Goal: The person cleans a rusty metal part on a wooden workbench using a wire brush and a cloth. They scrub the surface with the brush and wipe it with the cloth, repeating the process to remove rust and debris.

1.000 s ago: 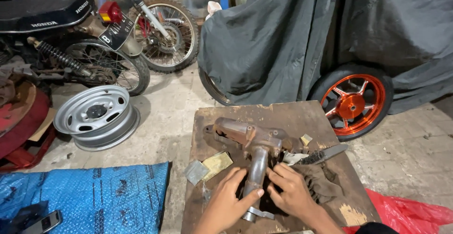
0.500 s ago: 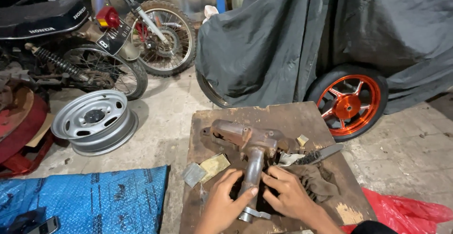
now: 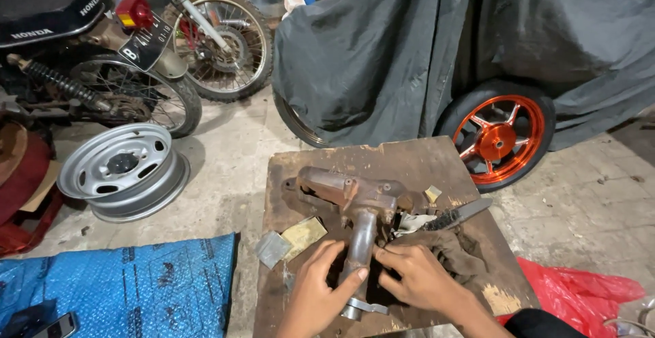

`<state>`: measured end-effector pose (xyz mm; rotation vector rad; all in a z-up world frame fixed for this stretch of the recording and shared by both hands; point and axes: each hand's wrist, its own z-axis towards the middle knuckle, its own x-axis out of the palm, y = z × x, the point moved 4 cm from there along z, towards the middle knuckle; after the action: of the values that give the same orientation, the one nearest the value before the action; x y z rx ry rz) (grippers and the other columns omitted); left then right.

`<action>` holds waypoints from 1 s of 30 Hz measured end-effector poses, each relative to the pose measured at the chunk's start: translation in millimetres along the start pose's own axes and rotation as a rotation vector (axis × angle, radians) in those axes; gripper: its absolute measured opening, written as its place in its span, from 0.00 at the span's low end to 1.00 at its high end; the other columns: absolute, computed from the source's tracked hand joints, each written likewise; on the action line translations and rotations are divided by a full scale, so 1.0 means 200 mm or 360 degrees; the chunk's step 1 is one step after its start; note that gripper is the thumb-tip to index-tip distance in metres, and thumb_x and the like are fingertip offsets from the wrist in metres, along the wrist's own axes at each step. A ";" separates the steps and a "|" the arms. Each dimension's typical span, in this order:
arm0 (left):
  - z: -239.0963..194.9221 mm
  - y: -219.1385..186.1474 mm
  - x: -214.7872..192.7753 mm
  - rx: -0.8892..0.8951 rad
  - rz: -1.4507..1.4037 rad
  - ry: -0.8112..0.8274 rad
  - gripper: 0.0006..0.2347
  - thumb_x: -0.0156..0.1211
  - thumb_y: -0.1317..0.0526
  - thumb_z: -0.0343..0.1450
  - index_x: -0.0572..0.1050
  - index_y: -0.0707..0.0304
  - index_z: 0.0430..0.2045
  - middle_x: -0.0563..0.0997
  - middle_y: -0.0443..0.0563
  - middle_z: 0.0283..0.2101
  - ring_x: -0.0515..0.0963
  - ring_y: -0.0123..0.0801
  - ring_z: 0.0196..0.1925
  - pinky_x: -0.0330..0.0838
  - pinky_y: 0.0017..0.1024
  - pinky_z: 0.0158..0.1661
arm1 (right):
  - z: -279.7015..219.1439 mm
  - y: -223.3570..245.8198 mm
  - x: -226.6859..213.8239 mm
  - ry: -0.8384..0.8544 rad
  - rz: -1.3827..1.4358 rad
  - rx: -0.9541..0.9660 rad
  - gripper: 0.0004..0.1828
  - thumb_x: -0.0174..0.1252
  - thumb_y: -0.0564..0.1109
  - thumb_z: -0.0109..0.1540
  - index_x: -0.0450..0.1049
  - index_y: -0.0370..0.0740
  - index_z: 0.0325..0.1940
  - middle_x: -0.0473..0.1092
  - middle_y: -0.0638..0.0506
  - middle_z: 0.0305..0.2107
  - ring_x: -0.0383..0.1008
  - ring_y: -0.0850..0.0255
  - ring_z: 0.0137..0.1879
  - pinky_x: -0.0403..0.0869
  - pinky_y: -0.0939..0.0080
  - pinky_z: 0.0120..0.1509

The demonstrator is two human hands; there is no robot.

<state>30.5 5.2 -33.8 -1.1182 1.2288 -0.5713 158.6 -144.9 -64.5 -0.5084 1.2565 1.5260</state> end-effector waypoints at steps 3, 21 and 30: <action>-0.01 -0.01 0.00 0.0049 -0.0013 0.0000 0.21 0.58 0.44 0.70 0.78 0.53 0.53 0.78 0.40 0.49 0.81 0.28 0.51 0.72 0.28 0.48 | -0.01 -0.02 0.03 -0.0002 -0.0072 0.0080 0.22 0.56 0.41 0.59 0.75 0.38 0.58 0.68 0.51 0.17 0.61 0.60 0.17 0.63 0.57 0.19; -0.01 -0.01 0.00 -0.0026 0.0082 0.0066 0.24 0.54 0.42 0.71 0.74 0.52 0.58 0.76 0.40 0.53 0.81 0.30 0.54 0.72 0.31 0.51 | -0.03 -0.10 0.13 0.0039 -0.0184 0.0290 0.09 0.61 0.42 0.55 0.74 0.42 0.39 0.69 0.52 0.20 0.65 0.57 0.21 0.68 0.54 0.23; 0.01 0.01 0.01 -0.0031 0.0086 0.0029 0.25 0.54 0.39 0.70 0.77 0.50 0.55 0.78 0.39 0.49 0.82 0.26 0.51 0.72 0.26 0.49 | -0.01 0.00 0.04 -0.0046 -0.0051 0.0148 0.22 0.57 0.39 0.58 0.75 0.40 0.57 0.69 0.49 0.18 0.67 0.56 0.19 0.66 0.56 0.22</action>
<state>32.7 5.0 -37.7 -1.0950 1.2788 -0.5307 154.1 -143.0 -72.4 -0.4426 1.2843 1.4363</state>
